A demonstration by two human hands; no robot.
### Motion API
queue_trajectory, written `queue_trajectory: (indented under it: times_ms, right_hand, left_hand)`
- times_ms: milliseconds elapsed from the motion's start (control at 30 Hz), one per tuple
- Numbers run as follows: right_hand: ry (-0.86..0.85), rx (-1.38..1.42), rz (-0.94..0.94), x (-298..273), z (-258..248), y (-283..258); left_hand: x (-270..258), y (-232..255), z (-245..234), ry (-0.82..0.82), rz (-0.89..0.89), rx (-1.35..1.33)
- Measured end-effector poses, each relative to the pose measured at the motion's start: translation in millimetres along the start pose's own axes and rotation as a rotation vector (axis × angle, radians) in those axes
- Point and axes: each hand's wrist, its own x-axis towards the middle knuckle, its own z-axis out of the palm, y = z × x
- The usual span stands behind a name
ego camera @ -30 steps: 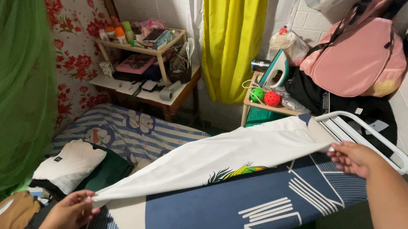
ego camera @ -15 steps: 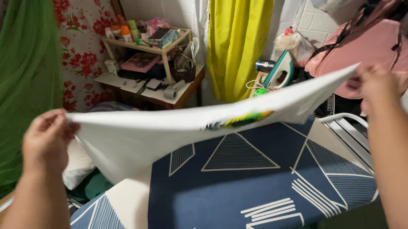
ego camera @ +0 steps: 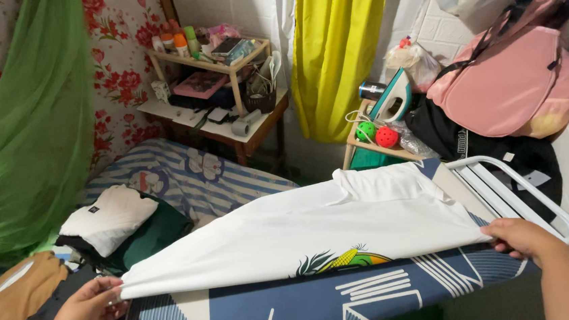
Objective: The person folds a black and white sweater, a white graphic t-shirt, and a blue t-shirt on an ironing board. Each garment is smoothed, folded in half, then folded again into a compact rectangle and placed on a growing stack on the bed.
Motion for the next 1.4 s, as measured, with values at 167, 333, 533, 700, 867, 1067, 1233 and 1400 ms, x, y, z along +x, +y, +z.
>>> queue_trajectory:
  times_ms: [167,333,533,700,867,1067,1233,1400]
  right_hand:
    - [-0.044,-0.041,-0.063,-6.5,-3.3,-3.6]
    - [0.001,-0.053,-0.016,-17.3,-6.1,-3.5]
    - [0.046,-0.344,-0.137,-19.2,0.8,-7.5]
    - [-0.034,-0.513,-0.107,-9.7,-2.6,-17.9]
    - [-0.065,-0.879,-0.161,-4.4,-3.7,-38.8]
    - [0.552,-0.745,-0.262,-21.3,28.1,-72.6]
    - [0.634,-0.551,-0.794,-33.2,105.2,-105.1]
    - [0.537,-0.625,-0.888,-34.7,154.7,-110.5]
  left_hand:
    - [-0.4,0.4,-4.8,-0.119,0.013,0.000]
    - [-4.2,-4.0,-21.2,-0.267,-0.110,0.030]
    - [-9.5,-23.7,-14.5,-0.217,-0.081,0.303]
    - [-18.4,-27.5,-17.4,-0.192,-0.128,0.263]
    - [-13.3,-27.0,-29.0,-0.198,-0.156,0.302]
    - [-0.6,-37.5,-23.7,-0.099,-0.161,0.348]
    - [-8.0,-27.0,-16.0,-0.123,-0.176,0.449]
    - [-28.9,-24.8,-36.1,-0.134,-0.223,0.492]
